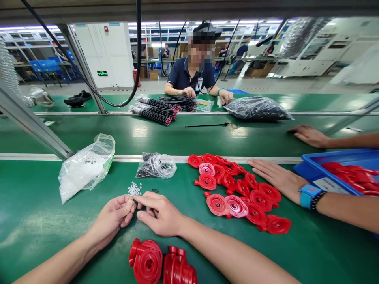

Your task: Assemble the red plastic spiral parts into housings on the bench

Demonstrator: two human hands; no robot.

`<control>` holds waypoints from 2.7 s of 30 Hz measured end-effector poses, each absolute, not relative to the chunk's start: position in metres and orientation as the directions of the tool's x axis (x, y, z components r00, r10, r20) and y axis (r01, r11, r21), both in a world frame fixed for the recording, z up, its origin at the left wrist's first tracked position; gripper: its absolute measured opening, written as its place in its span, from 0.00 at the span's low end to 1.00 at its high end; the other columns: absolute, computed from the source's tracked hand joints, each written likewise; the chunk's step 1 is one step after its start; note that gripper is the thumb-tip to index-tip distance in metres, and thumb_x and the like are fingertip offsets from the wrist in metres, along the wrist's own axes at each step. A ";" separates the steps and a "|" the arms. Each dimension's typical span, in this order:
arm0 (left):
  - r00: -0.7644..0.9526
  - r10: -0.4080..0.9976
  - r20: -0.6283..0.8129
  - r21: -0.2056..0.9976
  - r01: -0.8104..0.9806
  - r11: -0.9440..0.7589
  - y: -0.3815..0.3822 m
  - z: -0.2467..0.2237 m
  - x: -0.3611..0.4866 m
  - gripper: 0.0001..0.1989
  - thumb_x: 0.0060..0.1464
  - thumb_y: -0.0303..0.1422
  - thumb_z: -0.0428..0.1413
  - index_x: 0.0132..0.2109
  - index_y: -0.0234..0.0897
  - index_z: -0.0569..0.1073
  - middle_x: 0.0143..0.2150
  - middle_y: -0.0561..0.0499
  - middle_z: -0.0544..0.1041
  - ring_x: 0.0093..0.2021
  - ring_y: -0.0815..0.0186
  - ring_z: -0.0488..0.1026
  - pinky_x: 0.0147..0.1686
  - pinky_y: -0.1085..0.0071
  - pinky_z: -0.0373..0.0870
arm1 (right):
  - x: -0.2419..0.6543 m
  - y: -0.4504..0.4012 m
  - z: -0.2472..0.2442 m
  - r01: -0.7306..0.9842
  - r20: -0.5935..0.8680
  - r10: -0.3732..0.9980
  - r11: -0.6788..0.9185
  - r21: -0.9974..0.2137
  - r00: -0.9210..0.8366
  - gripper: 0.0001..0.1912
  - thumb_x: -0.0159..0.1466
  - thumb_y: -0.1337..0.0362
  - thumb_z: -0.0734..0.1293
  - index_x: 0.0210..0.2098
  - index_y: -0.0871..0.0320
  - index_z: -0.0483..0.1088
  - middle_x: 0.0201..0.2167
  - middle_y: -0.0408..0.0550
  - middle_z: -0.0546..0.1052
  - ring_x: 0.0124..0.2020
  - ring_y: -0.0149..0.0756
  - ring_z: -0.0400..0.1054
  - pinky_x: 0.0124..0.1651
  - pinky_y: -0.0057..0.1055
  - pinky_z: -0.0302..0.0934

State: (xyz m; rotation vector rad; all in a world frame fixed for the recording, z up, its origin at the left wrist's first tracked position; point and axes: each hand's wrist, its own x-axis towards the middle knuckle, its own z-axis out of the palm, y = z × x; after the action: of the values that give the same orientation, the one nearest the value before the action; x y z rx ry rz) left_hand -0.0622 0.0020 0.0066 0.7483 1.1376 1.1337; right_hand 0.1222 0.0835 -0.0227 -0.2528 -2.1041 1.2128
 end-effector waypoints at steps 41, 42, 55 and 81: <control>-0.063 0.983 -0.172 0.978 -0.128 0.163 -0.012 0.012 -0.059 0.24 0.47 0.39 0.74 0.46 0.42 0.72 0.35 0.53 0.77 0.32 0.65 0.74 0.34 0.71 0.74 | 0.121 0.093 -0.014 -0.068 0.517 0.791 0.526 -0.848 -0.327 0.07 0.67 0.63 0.71 0.35 0.58 0.80 0.27 0.45 0.74 0.24 0.30 0.64 0.26 0.27 0.58; -0.114 0.970 -0.215 0.947 -0.267 0.178 -0.008 0.009 -0.060 0.25 0.47 0.42 0.73 0.45 0.41 0.71 0.35 0.54 0.76 0.31 0.67 0.73 0.33 0.72 0.74 | 0.121 0.091 -0.013 -0.073 0.552 0.764 0.563 -0.823 -0.334 0.06 0.68 0.64 0.71 0.36 0.58 0.81 0.26 0.45 0.74 0.24 0.30 0.64 0.26 0.27 0.58; -0.210 0.940 -0.270 0.868 -0.476 0.143 -0.001 0.009 -0.065 0.28 0.48 0.48 0.73 0.45 0.38 0.70 0.32 0.54 0.80 0.21 0.70 0.74 0.22 0.74 0.75 | 0.121 0.080 -0.013 -0.183 0.717 0.628 0.700 -0.691 -0.303 0.05 0.67 0.69 0.72 0.40 0.59 0.82 0.30 0.48 0.77 0.25 0.30 0.68 0.26 0.26 0.61; -0.166 0.973 -0.159 0.956 -0.271 0.110 -0.006 0.008 -0.068 0.29 0.52 0.44 0.71 0.50 0.45 0.62 0.31 0.60 0.73 0.24 0.71 0.71 0.27 0.76 0.72 | 0.125 0.086 -0.013 -0.175 0.793 0.448 0.815 -0.552 -0.413 0.07 0.72 0.67 0.69 0.40 0.60 0.81 0.31 0.49 0.79 0.29 0.31 0.73 0.31 0.26 0.67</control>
State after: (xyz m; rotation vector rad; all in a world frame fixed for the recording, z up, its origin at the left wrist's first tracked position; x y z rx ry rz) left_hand -0.0675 -0.0062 0.0078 0.8205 1.2038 1.3533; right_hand 0.1247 0.0864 -0.0126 -0.2065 -1.8783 0.6942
